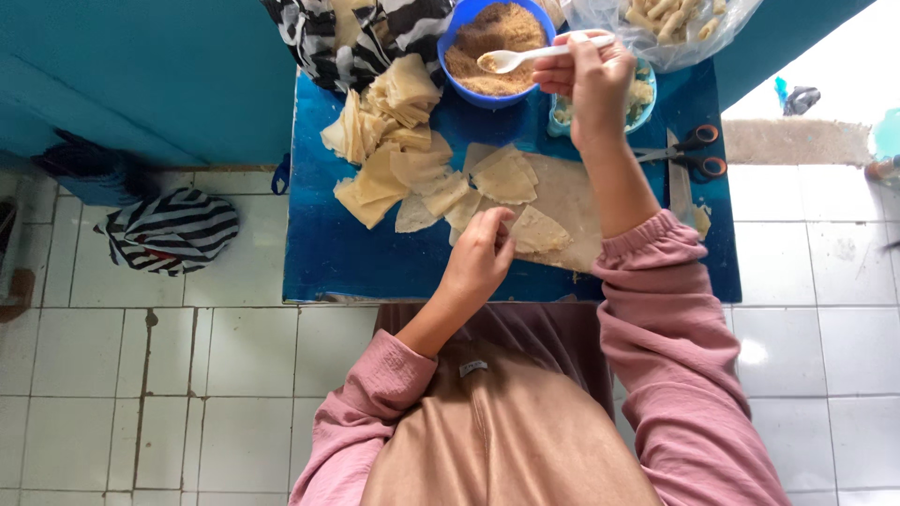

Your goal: The person sits at a small blue table and folds thin square dough wrappers around a portion of filling, pressing the edges closed by hand. They place each finished wrapped piece into a plastic bag and occasionally scoop brown sugar filling from a blue bowl with a spoon.

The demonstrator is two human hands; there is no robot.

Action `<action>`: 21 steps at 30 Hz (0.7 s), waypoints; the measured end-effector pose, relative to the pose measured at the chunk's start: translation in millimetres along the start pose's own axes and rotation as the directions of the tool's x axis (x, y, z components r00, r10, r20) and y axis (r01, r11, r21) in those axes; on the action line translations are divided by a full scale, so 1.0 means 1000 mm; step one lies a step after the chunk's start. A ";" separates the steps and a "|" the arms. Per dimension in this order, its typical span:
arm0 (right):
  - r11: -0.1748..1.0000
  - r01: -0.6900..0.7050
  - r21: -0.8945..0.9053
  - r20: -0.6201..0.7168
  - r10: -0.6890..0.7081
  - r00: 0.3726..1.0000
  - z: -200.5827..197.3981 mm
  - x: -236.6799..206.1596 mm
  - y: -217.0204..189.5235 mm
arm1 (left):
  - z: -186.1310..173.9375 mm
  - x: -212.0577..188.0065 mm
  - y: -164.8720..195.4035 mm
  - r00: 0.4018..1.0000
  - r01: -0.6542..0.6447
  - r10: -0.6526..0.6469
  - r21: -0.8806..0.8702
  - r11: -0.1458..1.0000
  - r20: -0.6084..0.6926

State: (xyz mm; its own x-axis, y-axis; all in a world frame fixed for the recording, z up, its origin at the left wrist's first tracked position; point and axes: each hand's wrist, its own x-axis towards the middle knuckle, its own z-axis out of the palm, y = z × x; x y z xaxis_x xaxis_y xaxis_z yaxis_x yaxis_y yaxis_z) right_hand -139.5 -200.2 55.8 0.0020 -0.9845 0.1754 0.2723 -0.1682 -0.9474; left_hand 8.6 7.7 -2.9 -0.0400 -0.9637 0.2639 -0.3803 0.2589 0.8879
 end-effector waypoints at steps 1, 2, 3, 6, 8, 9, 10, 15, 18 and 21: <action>1.000 -0.013 0.016 -0.004 0.013 1.000 -0.008 -0.009 -0.006 | 0.000 -0.001 -0.001 1.000 0.021 -0.021 -0.003 1.000 0.011; 0.999 -0.027 0.030 -0.012 0.027 1.000 -0.017 -0.023 -0.011 | 0.000 -0.004 -0.001 0.999 0.044 -0.043 -0.008 0.999 0.027; 1.000 -0.013 0.007 -0.001 0.013 1.000 -0.027 -0.039 -0.018 | 0.001 -0.006 -0.001 0.998 0.057 -0.056 -0.012 0.998 0.028; 0.998 0.017 -0.058 0.014 -0.017 1.000 -0.053 -0.099 -0.037 | 0.002 -0.010 0.000 0.996 0.084 -0.083 -0.037 0.996 0.026; 0.996 0.003 -0.092 -0.008 -0.004 1.000 -0.067 -0.141 -0.046 | 0.003 -0.012 0.001 0.994 0.105 -0.103 -0.064 0.992 0.023; 0.989 -0.009 -0.148 -0.024 0.005 1.000 -0.071 -0.160 -0.048 | 0.004 -0.012 0.001 0.995 0.101 -0.100 -0.084 0.991 0.017; 0.979 -0.021 -0.200 -0.034 0.014 0.999 -0.073 -0.177 -0.047 | 0.004 -0.012 0.001 0.995 0.098 -0.098 -0.101 0.990 0.005; 0.908 0.102 -0.406 0.131 -0.052 0.990 -0.080 -0.228 -0.035 | 0.007 -0.011 0.001 0.995 0.092 -0.095 -0.122 0.988 -0.015; 0.832 0.245 -0.498 0.255 -0.130 0.958 -0.085 -0.237 -0.029 | 0.009 -0.013 0.001 0.996 0.079 -0.082 -0.131 0.988 -0.019; 0.793 0.297 -0.532 0.293 -0.158 0.943 -0.087 -0.238 -0.029 | 0.010 -0.014 0.002 0.996 0.077 -0.082 -0.155 0.985 -0.027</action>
State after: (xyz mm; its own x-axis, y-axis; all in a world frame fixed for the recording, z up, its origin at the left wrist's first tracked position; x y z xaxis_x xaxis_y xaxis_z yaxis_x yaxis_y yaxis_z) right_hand -231.3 34.7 18.0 0.2404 -0.8875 0.3930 -0.2954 -0.4526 -0.8414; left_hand -1.3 20.9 -8.6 0.0164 -0.9796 0.2005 -0.2344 0.1912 0.9532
